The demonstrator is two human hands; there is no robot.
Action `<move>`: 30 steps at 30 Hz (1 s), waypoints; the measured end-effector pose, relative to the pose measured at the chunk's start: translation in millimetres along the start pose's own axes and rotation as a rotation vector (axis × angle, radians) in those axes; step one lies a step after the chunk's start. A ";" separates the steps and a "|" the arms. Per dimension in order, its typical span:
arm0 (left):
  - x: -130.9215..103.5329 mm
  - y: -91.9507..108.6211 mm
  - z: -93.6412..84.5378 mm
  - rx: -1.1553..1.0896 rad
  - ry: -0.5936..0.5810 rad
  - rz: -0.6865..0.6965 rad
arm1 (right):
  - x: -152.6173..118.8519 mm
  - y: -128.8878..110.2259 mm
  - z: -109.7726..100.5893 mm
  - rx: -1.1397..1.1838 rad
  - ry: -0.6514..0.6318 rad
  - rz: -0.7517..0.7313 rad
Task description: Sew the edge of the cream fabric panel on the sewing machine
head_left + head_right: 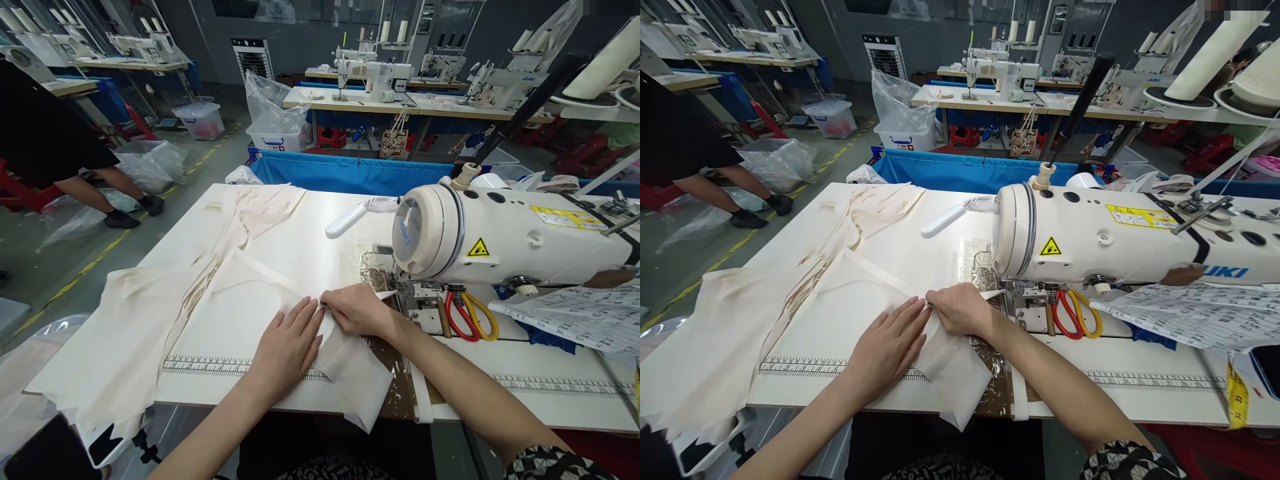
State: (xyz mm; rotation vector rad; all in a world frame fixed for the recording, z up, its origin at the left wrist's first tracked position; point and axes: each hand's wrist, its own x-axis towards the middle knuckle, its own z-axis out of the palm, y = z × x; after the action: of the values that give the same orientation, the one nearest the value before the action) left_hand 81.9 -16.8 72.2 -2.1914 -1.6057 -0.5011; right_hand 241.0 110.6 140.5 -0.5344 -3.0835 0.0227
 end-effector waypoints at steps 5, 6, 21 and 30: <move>-1.7 -4.8 1.8 -0.061 -0.019 -0.015 | -14.3 14.4 -8.1 -0.007 -0.030 -0.036; -0.5 -7.7 2.3 -0.073 -0.027 -0.008 | -16.4 16.8 -7.7 -0.007 -0.026 -0.035; 19.5 15.3 5.4 -0.039 0.046 0.010 | -19.9 26.9 14.9 0.101 0.164 0.007; 18.0 13.7 6.5 -0.103 0.037 -0.014 | -15.9 21.2 16.0 0.097 0.166 0.011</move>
State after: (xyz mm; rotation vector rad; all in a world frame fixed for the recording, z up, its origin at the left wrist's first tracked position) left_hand 100.5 -2.5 74.2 -2.2327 -1.6107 -0.6375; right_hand 262.9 125.0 124.1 -0.5200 -2.9005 0.1206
